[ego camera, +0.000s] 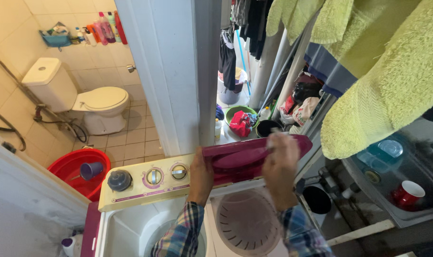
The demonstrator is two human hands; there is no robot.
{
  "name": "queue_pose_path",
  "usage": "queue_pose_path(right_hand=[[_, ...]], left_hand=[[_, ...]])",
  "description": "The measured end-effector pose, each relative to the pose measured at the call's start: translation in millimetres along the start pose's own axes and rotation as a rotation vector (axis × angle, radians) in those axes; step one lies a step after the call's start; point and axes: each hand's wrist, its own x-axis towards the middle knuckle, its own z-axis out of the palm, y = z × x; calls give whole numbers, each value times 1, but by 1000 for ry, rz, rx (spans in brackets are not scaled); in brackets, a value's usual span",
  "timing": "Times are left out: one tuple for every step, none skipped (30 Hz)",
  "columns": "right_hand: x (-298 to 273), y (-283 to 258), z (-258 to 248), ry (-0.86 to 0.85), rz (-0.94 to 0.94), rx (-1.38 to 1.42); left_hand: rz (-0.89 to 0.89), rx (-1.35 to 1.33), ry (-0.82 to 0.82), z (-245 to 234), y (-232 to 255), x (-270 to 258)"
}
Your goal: The person wipes the interior and exterior surfaces of a twin-tub washing machine with a cloth, including the wash tub, the control panel, and the spin dryer lid.
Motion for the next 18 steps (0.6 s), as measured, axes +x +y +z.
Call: queue_pose_path(right_hand=[[0, -15, 4, -7, -73, 26], [1, -30, 7, -39, -110, 74], [1, -45, 9, -70, -147, 122], [1, -53, 7, -103, -181, 170], [4, -54, 2, -112, -184, 161], [9, -51, -1, -120, -187, 152], [12, -48, -3, -129, -190, 143], [14, -41, -5, -123, -190, 117], [17, -31, -7, -118, -190, 91], [19, -20, -9, -111, -189, 64], [20, -8, -11, -92, -170, 41], [19, 5, -13, -74, -147, 16], [17, 18, -15, -57, -125, -8], [16, 30, -16, -69, -44, 47], [14, 41, -17, -81, 38, 103], [12, 51, -18, -92, 120, 159], [10, 60, -20, -63, 124, 93], [8, 67, -22, -36, 128, 28]], left_hand=[[-9, -14, -8, -2, 1, 0], [-15, -31, -16, -2, 3, 1], [-39, -45, -22, -2, 4, 2], [-65, -56, -30, -3, 4, 2], [-91, -68, -39, -3, 4, 1], [-60, -36, -31, -3, 3, 2], [-29, -4, -22, -1, 2, 4], [2, 27, -13, -1, 1, 5], [7, 20, -11, -1, 1, 4], [13, 14, -9, -2, 1, 4], [19, 7, -7, -2, 2, 4], [-12, 11, -19, -2, 2, 3], [-44, 15, -32, -2, 3, 3], [-76, 19, -44, -2, 3, 2], [-47, 24, -39, -2, 3, 2], [-17, 28, -34, -3, 2, 3], [13, 33, -29, -3, 1, 3], [15, 37, -29, -4, 1, 3]])
